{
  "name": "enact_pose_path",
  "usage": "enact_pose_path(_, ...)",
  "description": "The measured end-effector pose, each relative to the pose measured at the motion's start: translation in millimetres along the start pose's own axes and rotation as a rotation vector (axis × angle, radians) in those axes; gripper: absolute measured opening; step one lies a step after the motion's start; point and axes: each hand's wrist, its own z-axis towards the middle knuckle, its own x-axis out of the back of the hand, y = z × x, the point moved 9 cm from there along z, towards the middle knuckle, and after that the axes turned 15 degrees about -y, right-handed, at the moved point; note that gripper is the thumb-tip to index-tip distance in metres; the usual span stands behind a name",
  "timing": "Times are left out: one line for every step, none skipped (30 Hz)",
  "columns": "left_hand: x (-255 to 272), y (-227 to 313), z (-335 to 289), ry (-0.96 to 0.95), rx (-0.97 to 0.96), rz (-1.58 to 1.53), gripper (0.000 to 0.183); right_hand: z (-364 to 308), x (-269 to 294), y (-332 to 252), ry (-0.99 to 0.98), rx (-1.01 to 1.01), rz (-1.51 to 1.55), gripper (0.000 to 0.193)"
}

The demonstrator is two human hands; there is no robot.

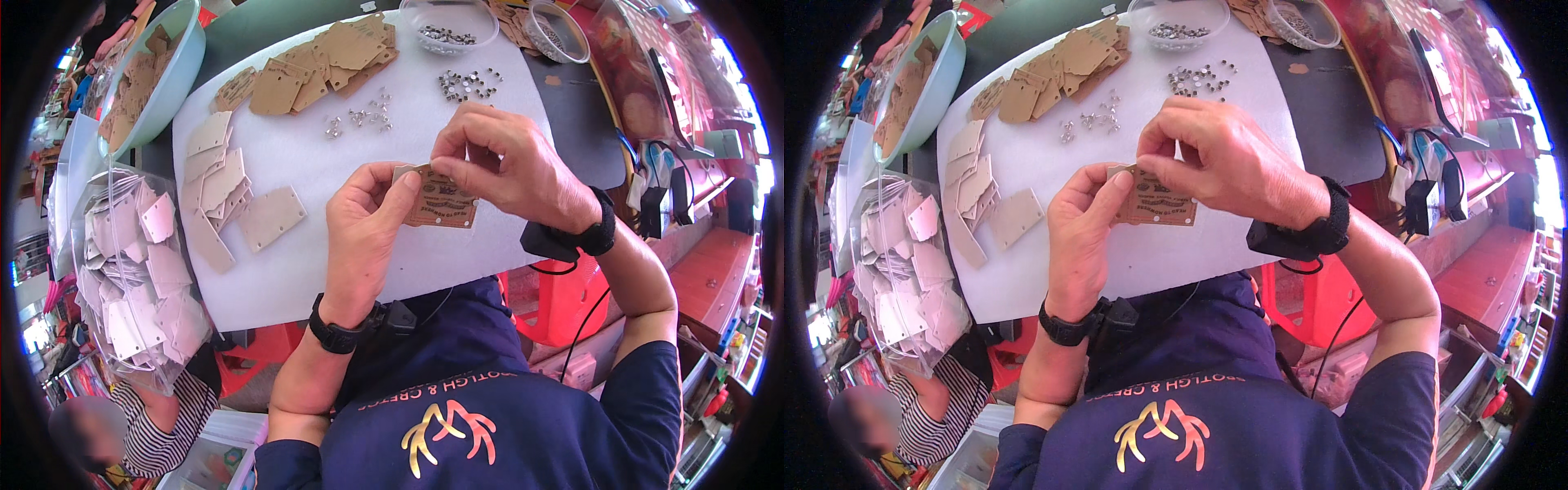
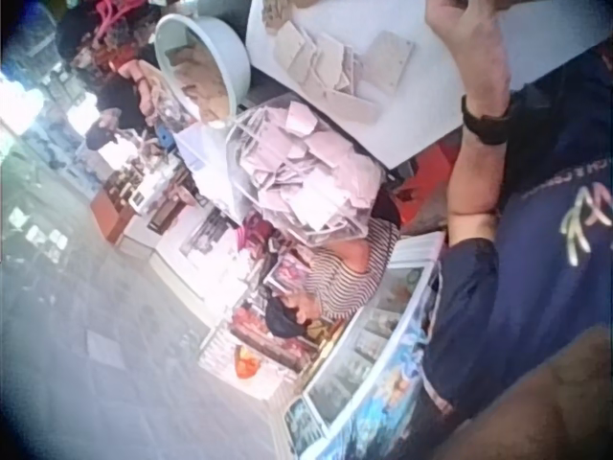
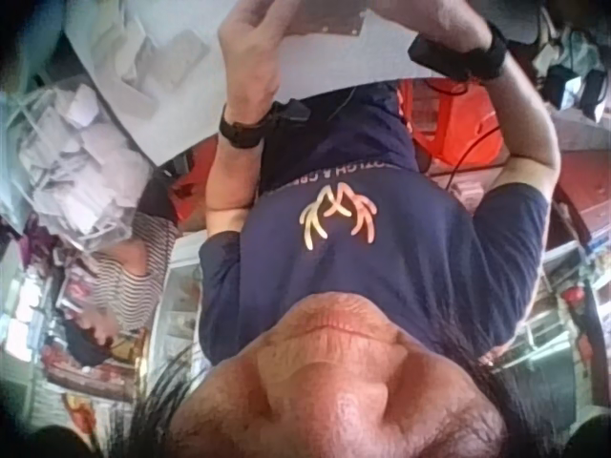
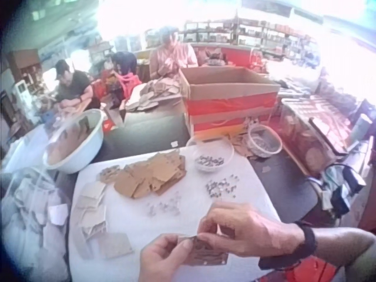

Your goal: The person is manually attaching small metal rivets to leather or cardboard tags by pressing them through pre-made holes.

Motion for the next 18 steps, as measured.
enact_pose_path(-0.2, -0.7, 0.1, 0.003, 0.001, -0.001, 0.019, 0.0, -2.9, -2.4, -0.001, 0.029, -0.031, 0.011)
enact_pose_path(-0.9, -0.1, 0.3, -0.001, -0.011, 0.008, 0.019, -0.3, -6.2, 0.7, -0.003, 0.029, -0.03, 0.011)
enact_pose_path(-1.5, 0.9, 0.3, -0.003, -0.023, 0.018, 0.019, -0.6, -9.1, 0.8, 0.004, 0.068, -0.056, 0.01)
enact_pose_path(-1.9, 1.3, 0.1, -0.001, -0.023, 0.017, 0.019, -1.2, -10.8, -0.8, 0.011, 0.106, -0.082, 0.01)
enact_pose_path(-3.0, 3.2, -0.1, -0.002, -0.028, 0.032, 0.019, -1.6, -11.8, -0.5, 0.009, 0.106, -0.081, 0.01)
enact_pose_path(-3.1, 4.2, -0.6, 0.0, -0.034, 0.047, 0.019, -1.7, -12.5, 1.0, 0.013, 0.098, -0.059, 0.009)
enact_pose_path(-2.7, 3.6, -0.8, 0.004, -0.034, 0.047, 0.019, -1.7, -13.2, 2.2, 0.017, 0.09, -0.039, 0.009)
enact_pose_path(-2.8, 4.5, -0.9, 0.005, -0.048, 0.055, 0.019, -1.5, -13.4, 0.3, 0.014, 0.092, -0.037, 0.009)
enact_pose_path(-3.3, 5.4, -0.8, 0.003, -0.061, 0.063, 0.019, -1.1, -12.6, 1.3, 0.004, 0.049, -0.018, 0.01)
enact_pose_path(-3.2, 5.2, -0.7, 0.004, -0.061, 0.063, 0.019, -0.9, -12.9, 3.6, -0.006, 0.005, 0.001, 0.011)
enact_pose_path(-3.2, 5.7, -0.6, 0.007, -0.065, 0.073, 0.019, -1.0, -13.5, 3.2, -0.008, 0.005, 0.001, 0.011)
enact_pose_path(-3.5, 6.6, -0.7, 0.008, -0.069, 0.084, 0.019, -1.5, -13.1, 3.4, -0.004, -0.001, 0.005, 0.011)
enact_pose_path(-3.5, 7.1, -1.1, 0.008, -0.069, 0.083, 0.019, -2.0, -12.8, 3.8, 0.0, -0.007, 0.008, 0.011)
enact_pose_path(-4.2, 7.4, -1.4, 0.002, -0.062, 0.094, 0.019, -2.3, -12.7, 3.6, 0.0, -0.007, 0.008, 0.011)
enact_pose_path(-4.9, 7.6, -1.5, -0.005, -0.056, 0.104, 0.018, -2.5, -12.6, 3.5, 0.001, -0.004, 0.011, 0.011)
enact_pose_path(-5.5, 8.0, -1.8, -0.005, -0.056, 0.104, 0.018, -3.0, -12.4, 3.4, 0.002, -0.002, 0.013, 0.011)
enact_pose_path(-6.9, 8.5, -2.1, -0.01, -0.06, 0.093, 0.018, -3.6, -12.2, 3.0, 0.002, -0.002, 0.013, 0.011)
enact_pose_path(-7.7, 8.8, -2.2, -0.014, -0.066, 0.082, 0.018, -3.5, -12.7, 5.4, -0.008, -0.023, 0.053, 0.011)
